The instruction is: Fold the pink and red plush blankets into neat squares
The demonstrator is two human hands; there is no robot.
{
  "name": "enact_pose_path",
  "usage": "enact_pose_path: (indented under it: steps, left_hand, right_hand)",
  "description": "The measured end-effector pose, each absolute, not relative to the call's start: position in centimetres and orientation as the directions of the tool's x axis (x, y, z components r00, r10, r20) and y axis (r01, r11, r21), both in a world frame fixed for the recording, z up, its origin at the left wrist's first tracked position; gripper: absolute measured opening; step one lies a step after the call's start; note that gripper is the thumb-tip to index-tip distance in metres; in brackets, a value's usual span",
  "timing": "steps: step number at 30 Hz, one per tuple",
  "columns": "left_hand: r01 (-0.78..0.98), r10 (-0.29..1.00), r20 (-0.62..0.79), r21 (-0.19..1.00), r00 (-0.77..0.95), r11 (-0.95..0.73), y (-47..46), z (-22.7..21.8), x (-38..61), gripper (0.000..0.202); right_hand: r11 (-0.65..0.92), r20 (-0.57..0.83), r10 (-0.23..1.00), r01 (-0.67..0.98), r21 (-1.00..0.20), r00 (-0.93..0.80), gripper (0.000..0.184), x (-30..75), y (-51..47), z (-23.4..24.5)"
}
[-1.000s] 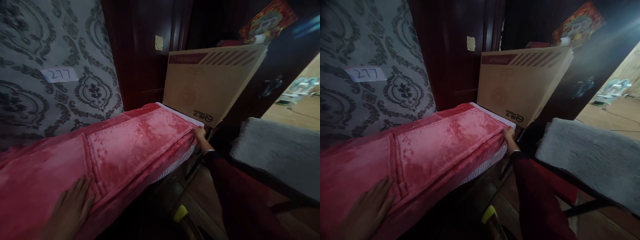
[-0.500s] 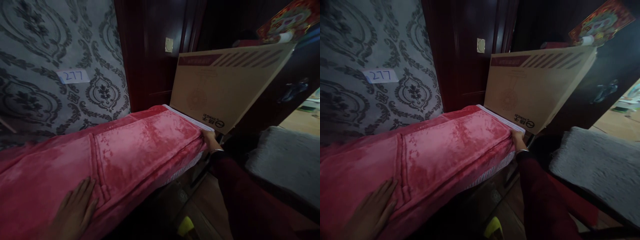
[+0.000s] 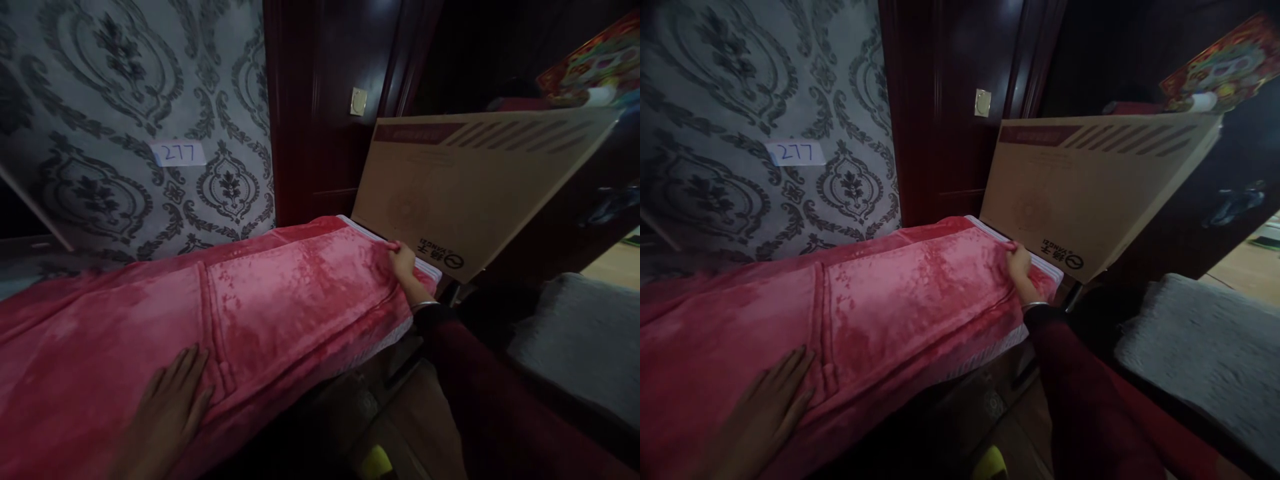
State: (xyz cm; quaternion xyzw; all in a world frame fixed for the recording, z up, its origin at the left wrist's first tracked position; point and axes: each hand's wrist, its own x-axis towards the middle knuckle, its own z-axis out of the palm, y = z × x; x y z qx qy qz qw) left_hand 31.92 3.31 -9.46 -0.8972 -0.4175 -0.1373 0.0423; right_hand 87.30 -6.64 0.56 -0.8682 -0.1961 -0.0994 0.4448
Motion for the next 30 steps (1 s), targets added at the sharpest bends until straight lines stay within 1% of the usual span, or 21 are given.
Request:
enact_pose_path:
  steps: [2, 4, 5, 7, 9, 10, 12, 16, 18, 21, 23, 24, 26, 28, 30]
  left_hand:
    - [0.759, 0.732, 0.291, 0.032, 0.616, -0.651, 3.2, -9.6, 31.9, 0.069]
    - [0.755, 0.725, 0.298, 0.023, 0.620, -0.655, 3.2, -9.7, 31.9, 0.068]
    - [0.753, 0.721, 0.302, 0.017, 0.623, -0.658, 3.2, -9.7, 31.9, 0.068]
    - [0.749, 0.714, 0.308, 0.010, 0.629, -0.663, 3.1, -9.7, 31.9, 0.067]
    - [0.745, 0.710, 0.310, 0.010, 0.632, -0.667, 3.1, -9.7, 31.9, 0.066]
    - [0.743, 0.709, 0.313, 0.013, 0.632, -0.669, 3.1, -9.7, 32.0, 0.066]
    - [0.739, 0.706, 0.316, 0.021, 0.634, -0.673, 3.0, -9.7, 32.0, 0.065]
    - [0.748, 0.719, 0.309, 0.037, 0.623, -0.663, 2.9, -9.7, 32.3, 0.064]
    - [0.748, 0.724, 0.300, 0.047, 0.621, -0.662, 2.8, -9.6, 32.3, 0.064]
    - [0.740, 0.727, 0.308, 0.099, 0.614, -0.666, 2.7, -9.0, 32.2, 0.062]
    - [0.711, 0.726, 0.328, 0.188, 0.604, -0.677, 2.5, -8.0, 32.0, 0.059]
    - [0.685, 0.726, 0.335, 0.253, 0.600, -0.683, 2.3, -7.2, 32.0, 0.057]
    - [0.607, 0.738, 0.328, 0.423, 0.589, -0.673, 1.9, -5.1, 32.5, 0.057]
    - [0.504, 0.770, 0.251, 0.631, 0.586, -0.590, 1.7, -2.7, 33.7, 0.060]
    - [0.384, 0.785, 0.087, 0.836, 0.613, -0.393, 2.4, -0.5, 35.7, 0.065]
  right_hand:
    - [-0.464, 0.422, 0.383, 0.567, -0.681, 0.821, 0.030, 84.4, -4.7, 1.1]
    - [-0.317, 0.524, 0.570, 0.758, -0.570, 0.633, 0.029, 80.8, -3.5, 0.9]
    - [-0.232, 0.554, 0.644, 0.825, -0.516, 0.528, 0.027, 78.8, -3.2, 0.5]
    - [-0.070, 0.589, 0.735, 0.902, -0.427, 0.336, 0.023, 75.0, -3.5, -1.1]
    - [0.069, 0.598, 0.784, 0.932, -0.355, 0.169, 0.025, 71.8, -4.6, -3.2]
    - [0.109, 0.591, 0.798, 0.935, -0.337, 0.120, 0.026, 70.6, -5.3, -4.3]
    - [0.150, 0.574, 0.816, 0.931, -0.332, 0.073, 0.028, 68.9, -6.5, -6.3]
    - [0.164, 0.577, 0.812, 0.916, -0.365, 0.085, 0.031, 68.2, -7.3, -8.0]
    - [0.189, 0.625, 0.770, 0.891, -0.414, 0.127, 0.025, 68.7, -7.0, -7.4]
    - [0.221, 0.707, 0.660, 0.833, -0.506, 0.254, 0.013, 69.2, -6.4, -5.4]
    - [0.235, 0.735, 0.602, 0.810, -0.537, 0.313, 0.012, 69.2, -6.6, -4.2]
    - [0.248, 0.743, 0.589, 0.804, -0.540, 0.318, 0.012, 69.0, -6.9, -3.9]
    - [0.279, 0.749, 0.599, 0.802, -0.529, 0.285, 0.011, 68.5, -7.6, -4.2]
    - [0.308, 0.731, 0.645, 0.799, -0.517, 0.223, 0.011, 67.9, -8.5, -5.4]
    - [0.323, 0.698, 0.696, 0.794, -0.515, 0.170, 0.015, 67.4, -9.1, -7.1]
